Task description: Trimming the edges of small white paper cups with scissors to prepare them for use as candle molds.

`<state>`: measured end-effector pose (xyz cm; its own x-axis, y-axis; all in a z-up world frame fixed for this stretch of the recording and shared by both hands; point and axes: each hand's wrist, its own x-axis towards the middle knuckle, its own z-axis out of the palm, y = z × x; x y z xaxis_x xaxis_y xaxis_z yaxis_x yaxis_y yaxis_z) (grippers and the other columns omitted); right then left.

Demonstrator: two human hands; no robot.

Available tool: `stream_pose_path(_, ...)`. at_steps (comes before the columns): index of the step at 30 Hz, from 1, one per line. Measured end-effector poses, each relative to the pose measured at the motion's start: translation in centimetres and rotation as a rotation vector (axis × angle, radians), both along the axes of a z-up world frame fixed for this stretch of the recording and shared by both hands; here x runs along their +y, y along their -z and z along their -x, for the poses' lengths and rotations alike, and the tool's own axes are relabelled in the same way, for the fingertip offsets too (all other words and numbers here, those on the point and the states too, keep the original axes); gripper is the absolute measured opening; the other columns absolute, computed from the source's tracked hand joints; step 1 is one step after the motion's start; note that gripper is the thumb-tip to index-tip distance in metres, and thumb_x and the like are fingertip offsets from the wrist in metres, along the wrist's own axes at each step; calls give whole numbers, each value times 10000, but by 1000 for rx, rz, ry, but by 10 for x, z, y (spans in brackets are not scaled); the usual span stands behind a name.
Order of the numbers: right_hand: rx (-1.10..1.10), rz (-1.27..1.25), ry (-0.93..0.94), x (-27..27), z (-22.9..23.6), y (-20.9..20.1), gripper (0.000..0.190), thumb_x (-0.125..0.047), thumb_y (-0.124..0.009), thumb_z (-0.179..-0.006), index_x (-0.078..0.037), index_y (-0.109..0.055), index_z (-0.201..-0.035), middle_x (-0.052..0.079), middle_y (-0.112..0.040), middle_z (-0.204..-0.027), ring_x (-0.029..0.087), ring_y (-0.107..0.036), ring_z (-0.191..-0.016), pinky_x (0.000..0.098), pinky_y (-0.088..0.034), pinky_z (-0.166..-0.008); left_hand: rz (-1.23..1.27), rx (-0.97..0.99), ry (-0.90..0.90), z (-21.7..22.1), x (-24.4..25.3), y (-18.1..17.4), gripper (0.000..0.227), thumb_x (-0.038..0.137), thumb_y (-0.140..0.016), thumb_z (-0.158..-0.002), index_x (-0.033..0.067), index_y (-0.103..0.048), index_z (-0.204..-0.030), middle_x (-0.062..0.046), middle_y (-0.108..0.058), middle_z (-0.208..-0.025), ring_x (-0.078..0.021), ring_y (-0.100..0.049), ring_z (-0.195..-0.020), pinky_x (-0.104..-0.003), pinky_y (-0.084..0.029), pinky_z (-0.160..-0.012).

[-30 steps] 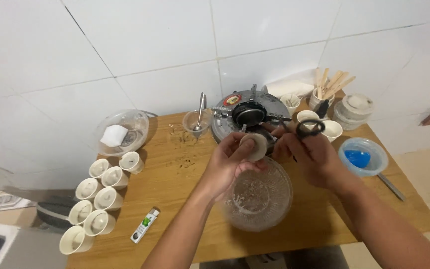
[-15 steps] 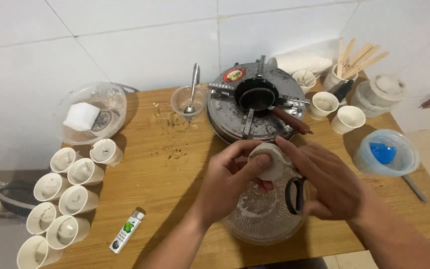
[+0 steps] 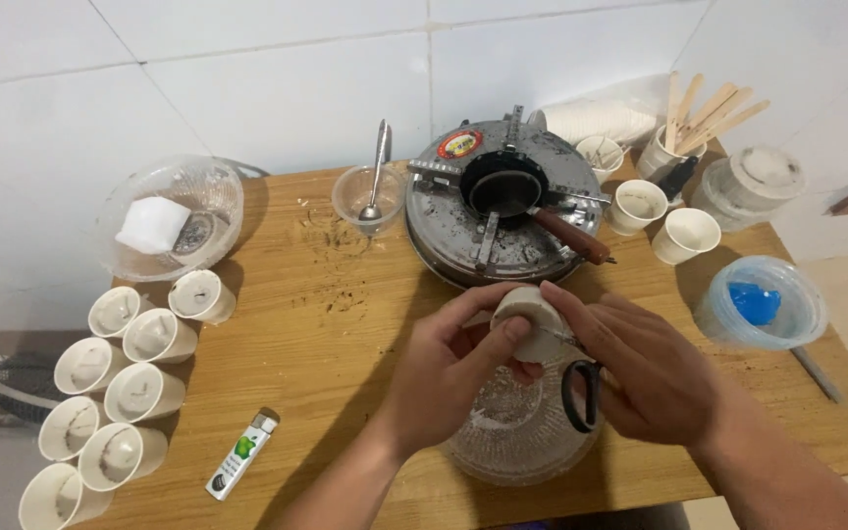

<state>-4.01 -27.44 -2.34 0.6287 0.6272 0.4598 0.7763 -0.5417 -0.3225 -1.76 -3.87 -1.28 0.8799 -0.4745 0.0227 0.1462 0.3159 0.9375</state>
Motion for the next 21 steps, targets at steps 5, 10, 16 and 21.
stream_pose_path(5, -100, -46, 41, 1, 0, 1, 503, -162, -407, -1053, 53, -383, -1507, 197, -697, -1204, 319, -688, -895, 422, -532, -765, 45, -108, 72, 3, 1, -1, 464, 214, -629, -990, -33, -589, -1381, -154, -706, -981, -210, -703, -756, -325, -640, -738)
stream_pose_path(10, -71, -6, 34, 2, 1, 8, 547, -148, -464, -1049, 61, -332, -1536, 183, -670, -1252, 300, -651, -892, 402, -528, -781, -13, -80, 31, 8, 1, -10, 400, 210, -559, -1019, -13, -565, -1351, -193, -689, -788, -233, -679, -628, -315, -586, -594)
stream_pose_path(16, -123, -7, 93, 11, 4, 12, 585, -140, -533, -1025, 123, -342, -1512, 214, -666, -1251, 302, -660, -921, 407, -530, -836, -116, -62, -37, 14, -2, -18, 380, 217, -540, -1017, 37, -664, -1327, -135, -697, -697, -191, -682, -595, -287, -611, -631)
stream_pose_path(21, -162, 21, 128, 14, 4, 13, 563, -128, -517, -1032, 113, -352, -1514, 196, -680, -1181, 291, -656, -867, 408, -527, -791, -70, -78, -36, 14, -4, -15, 361, 179, -513, -1034, 5, -662, -1312, -138, -666, -668, -182, -638, -571, -283, -591, -591)
